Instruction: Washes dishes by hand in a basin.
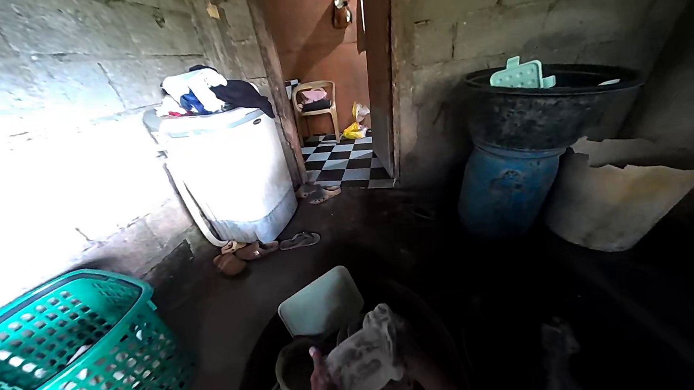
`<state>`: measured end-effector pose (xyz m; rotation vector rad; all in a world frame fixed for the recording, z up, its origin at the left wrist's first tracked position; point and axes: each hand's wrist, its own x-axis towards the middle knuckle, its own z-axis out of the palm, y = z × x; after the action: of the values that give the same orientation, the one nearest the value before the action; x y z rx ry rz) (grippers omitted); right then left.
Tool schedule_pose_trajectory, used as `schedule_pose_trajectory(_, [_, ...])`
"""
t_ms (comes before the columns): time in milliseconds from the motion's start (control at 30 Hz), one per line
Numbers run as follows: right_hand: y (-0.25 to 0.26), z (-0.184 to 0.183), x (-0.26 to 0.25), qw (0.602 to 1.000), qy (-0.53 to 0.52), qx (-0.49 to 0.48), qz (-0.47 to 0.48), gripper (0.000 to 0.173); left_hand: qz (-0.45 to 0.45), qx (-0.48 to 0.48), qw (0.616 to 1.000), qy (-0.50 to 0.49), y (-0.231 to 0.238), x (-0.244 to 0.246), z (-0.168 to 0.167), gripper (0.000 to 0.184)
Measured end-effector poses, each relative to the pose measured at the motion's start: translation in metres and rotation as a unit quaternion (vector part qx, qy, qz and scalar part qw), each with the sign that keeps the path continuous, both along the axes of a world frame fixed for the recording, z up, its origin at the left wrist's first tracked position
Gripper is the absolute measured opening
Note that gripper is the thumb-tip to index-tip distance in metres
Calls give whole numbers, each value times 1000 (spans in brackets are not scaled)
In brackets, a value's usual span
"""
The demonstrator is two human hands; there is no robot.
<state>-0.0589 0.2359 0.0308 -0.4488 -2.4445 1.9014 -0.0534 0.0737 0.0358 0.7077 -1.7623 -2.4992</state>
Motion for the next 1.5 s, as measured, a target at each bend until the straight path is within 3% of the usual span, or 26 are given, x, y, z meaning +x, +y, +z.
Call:
schedule_pose_trajectory(67, [16, -7, 4, 997, -1, -56, -48, 38, -81, -82, 993, 21, -1, -5, -8, 56])
schedule_pose_trajectory(133, [44, -8, 12, 988, 16, -51, -143, 36, -179, -174, 968, 33, -15, -13, -15, 43])
schedule_pose_trajectory(267, [135, -22, 23, 945, 3, 156, -286, 47, -211, -242, 947, -26, -53, -29, -35, 41])
schedule_pose_trajectory(400, [197, -35, 41, 887, -218, 304, -272, 56, -205, -234, 949, -58, -74, -31, -35, 40])
schedule_pose_trajectory(533, [213, -62, 50, 850, -344, 345, -202, 55, -213, -232, 946, -81, -82, -33, -39, 40])
schedule_pose_trajectory(767, [186, -56, 45, 885, -187, 318, -284, 66, -215, -237, 945, -70, -101, -33, -47, 39])
schedule_pose_trajectory(900, [155, -23, 33, 921, -44, 249, -296, 55, -212, -223, 950, -53, -108, -25, -40, 37])
schedule_pose_trajectory(967, [130, -5, 35, 941, -37, 212, -259, 54, -212, -233, 949, -36, -112, -19, -39, 35])
schedule_pose_trajectory(1067, [87, 12, 40, 952, -88, 258, -143, 52, -242, -290, 925, -37, -116, -12, -32, 38])
schedule_pose_trajectory(1133, [59, 18, 47, 930, -167, 326, -20, 51, -289, -368, 882, -60, -119, -1, -21, 41])
schedule_pose_trajectory(1233, [23, 19, 65, 895, -191, 388, 109, 48, -362, -445, 817, -53, -120, 19, 0, 44])
schedule_pose_trajectory(1367, [-2, 20, 91, 852, -200, 451, 176, 51, -420, -477, 772, -14, -124, 39, 17, 44])
schedule_pose_trajectory(1500, [-4, 14, 87, 830, -194, 483, 200, 58, -432, -477, 766, -2, -130, 43, 15, 43])
